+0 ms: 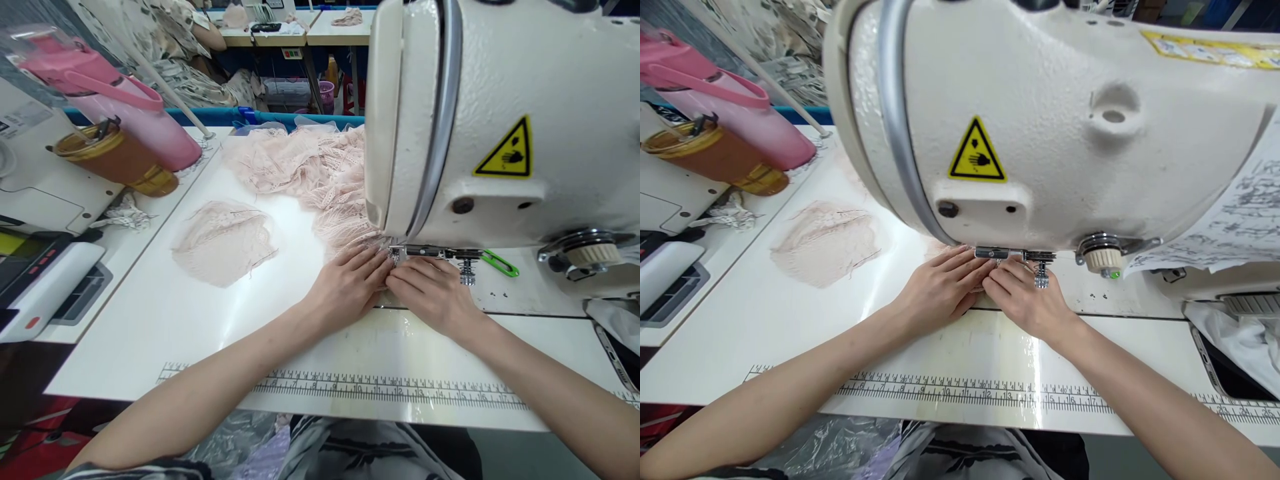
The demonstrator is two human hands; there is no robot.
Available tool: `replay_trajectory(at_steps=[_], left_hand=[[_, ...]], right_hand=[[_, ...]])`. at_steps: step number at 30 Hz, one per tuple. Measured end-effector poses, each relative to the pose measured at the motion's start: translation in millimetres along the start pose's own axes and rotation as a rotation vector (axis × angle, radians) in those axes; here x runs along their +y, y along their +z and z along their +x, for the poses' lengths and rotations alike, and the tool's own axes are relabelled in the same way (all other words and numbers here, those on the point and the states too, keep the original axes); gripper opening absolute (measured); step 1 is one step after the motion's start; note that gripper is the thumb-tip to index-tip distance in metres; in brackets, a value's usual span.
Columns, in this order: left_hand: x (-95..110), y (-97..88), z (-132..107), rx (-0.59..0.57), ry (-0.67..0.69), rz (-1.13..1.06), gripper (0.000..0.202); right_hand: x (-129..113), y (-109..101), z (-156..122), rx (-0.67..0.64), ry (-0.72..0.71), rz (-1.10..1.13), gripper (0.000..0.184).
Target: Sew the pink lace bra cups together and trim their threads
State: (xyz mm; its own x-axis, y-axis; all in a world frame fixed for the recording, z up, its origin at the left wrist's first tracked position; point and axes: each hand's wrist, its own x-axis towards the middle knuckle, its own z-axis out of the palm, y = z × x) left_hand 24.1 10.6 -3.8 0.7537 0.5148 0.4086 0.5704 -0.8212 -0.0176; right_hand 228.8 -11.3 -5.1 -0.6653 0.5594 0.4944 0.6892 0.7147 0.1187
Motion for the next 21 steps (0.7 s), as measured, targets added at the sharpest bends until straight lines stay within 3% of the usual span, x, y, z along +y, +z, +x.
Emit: replay_trajectory(at_steps=[16,21], left_hand=[[2.5,-1.5,0.8,0.004,-0.017,0.019,0.039],[3.2,-2.0,1.5,0.000,-0.025,0.021,0.038]], right_hand=[[0.9,-6.1,-2.7,-0.003,0.001,-0.028,0.026],[2.3,-5.5,-4.8,-0.058,0.045,0.021,0.031]])
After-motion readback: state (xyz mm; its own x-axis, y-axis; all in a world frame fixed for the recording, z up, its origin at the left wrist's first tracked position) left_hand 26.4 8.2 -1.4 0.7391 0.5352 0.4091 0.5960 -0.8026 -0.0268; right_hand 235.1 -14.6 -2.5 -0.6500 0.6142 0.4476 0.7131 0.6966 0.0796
